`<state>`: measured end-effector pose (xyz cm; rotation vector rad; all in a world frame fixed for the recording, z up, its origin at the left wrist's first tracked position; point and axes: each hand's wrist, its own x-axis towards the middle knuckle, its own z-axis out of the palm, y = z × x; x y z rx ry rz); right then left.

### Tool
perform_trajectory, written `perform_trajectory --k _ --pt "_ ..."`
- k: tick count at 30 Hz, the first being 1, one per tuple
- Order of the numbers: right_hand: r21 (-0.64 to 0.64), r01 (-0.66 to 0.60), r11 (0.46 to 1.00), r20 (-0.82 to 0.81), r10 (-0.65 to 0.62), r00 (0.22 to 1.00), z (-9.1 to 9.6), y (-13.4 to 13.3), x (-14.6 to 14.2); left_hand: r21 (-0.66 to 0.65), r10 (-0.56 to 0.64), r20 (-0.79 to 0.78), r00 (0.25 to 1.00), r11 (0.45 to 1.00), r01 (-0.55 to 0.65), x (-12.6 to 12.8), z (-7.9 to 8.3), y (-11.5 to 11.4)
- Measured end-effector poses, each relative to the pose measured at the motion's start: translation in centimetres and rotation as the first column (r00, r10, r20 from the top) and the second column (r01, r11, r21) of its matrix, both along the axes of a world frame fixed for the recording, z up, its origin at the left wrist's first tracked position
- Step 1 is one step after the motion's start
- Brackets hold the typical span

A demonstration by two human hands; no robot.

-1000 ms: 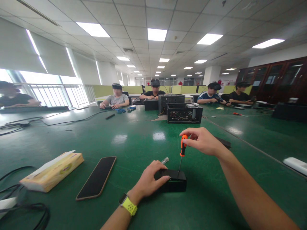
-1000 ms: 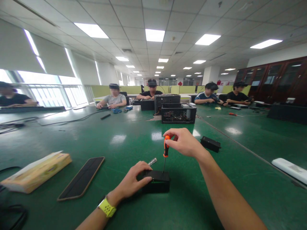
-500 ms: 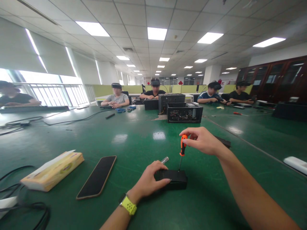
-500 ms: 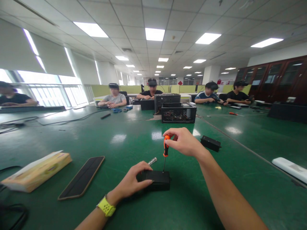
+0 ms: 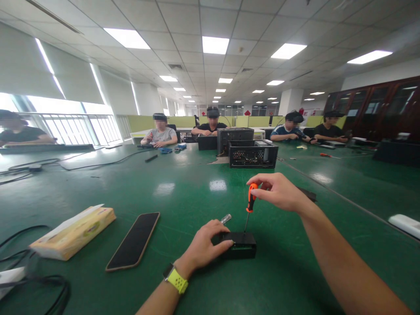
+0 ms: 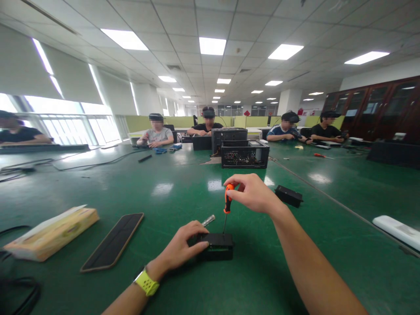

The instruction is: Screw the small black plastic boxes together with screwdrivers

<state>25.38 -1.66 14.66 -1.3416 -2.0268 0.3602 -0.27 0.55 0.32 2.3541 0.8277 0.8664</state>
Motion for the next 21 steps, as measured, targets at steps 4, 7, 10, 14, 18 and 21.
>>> perform_trajectory --k 4,7,10,14,18,21 --pt "0.001 0.005 1.0 -0.006 -0.005 1.0 -0.06 0.14 0.11 0.022 0.0 -0.017 1.0 1.0 0.001 0.01 0.13 0.05" --pt "-0.001 0.008 1.0 -0.009 -0.008 1.0 -0.07 0.17 0.13 0.035 0.007 -0.037 0.999 0.999 -0.006 0.07 0.29 0.05" --pt "0.0 0.012 1.0 -0.013 -0.012 1.0 -0.05 0.15 0.11 0.044 0.019 -0.056 0.998 0.999 -0.017 0.07 0.37 0.0" --pt "-0.002 0.008 1.0 -0.011 -0.008 1.0 0.05 0.04 0.1 0.043 0.02 -0.052 0.998 0.999 -0.017 -0.08 0.35 -0.1" --pt "-0.01 -0.006 1.0 -0.009 0.006 1.0 0.13 -0.06 0.09 0.02 -0.022 -0.001 1.0 1.0 0.022 -0.18 0.33 -0.09" --pt "-0.01 -0.006 1.0 -0.006 0.005 1.0 0.14 -0.09 0.08 0.004 -0.035 0.028 0.999 0.999 0.035 -0.16 0.25 -0.03"
